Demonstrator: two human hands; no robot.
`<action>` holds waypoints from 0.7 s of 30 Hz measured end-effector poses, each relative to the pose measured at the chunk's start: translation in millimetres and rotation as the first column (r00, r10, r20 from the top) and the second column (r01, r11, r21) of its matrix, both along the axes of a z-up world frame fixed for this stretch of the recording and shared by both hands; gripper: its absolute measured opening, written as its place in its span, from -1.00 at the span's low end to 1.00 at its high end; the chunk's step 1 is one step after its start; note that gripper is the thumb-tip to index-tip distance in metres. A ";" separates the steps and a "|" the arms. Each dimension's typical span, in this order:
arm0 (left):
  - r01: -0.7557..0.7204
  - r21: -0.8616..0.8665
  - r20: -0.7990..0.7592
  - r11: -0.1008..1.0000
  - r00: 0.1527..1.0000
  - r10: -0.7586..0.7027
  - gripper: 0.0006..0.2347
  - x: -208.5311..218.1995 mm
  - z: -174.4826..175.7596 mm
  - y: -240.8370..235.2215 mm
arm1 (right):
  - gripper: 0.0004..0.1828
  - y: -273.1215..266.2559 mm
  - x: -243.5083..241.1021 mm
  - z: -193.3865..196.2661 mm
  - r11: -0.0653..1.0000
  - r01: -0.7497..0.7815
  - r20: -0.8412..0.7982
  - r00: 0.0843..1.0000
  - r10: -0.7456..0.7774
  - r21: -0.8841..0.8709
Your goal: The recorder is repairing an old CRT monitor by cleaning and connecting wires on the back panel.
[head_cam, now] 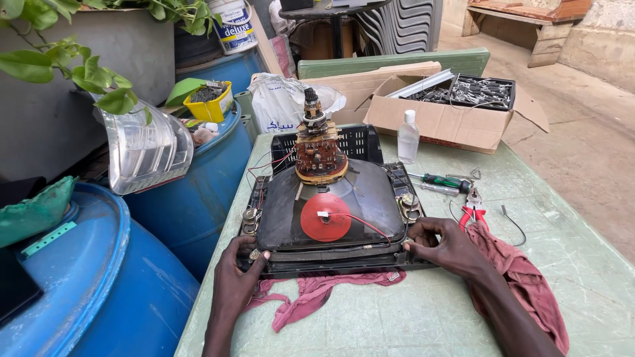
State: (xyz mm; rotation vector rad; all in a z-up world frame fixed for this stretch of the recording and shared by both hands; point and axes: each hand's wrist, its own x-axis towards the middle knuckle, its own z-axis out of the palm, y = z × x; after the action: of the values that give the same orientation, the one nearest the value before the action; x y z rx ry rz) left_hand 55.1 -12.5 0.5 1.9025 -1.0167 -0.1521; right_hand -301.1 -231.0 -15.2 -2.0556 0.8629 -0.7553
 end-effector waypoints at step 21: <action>-0.092 0.010 0.015 0.996 0.996 0.091 -0.70 134.0 -49.7 -79.0 | -0.48 -112.6 6.5 -50.8 0.909 0.352 -0.015 0.931 -0.364 -0.221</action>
State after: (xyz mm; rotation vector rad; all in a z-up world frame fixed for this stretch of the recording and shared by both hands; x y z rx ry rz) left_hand 189.0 -91.6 -49.2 1.9584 -0.9380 -0.0910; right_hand -294.6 -343.7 -66.0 -2.1396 1.2619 -1.0319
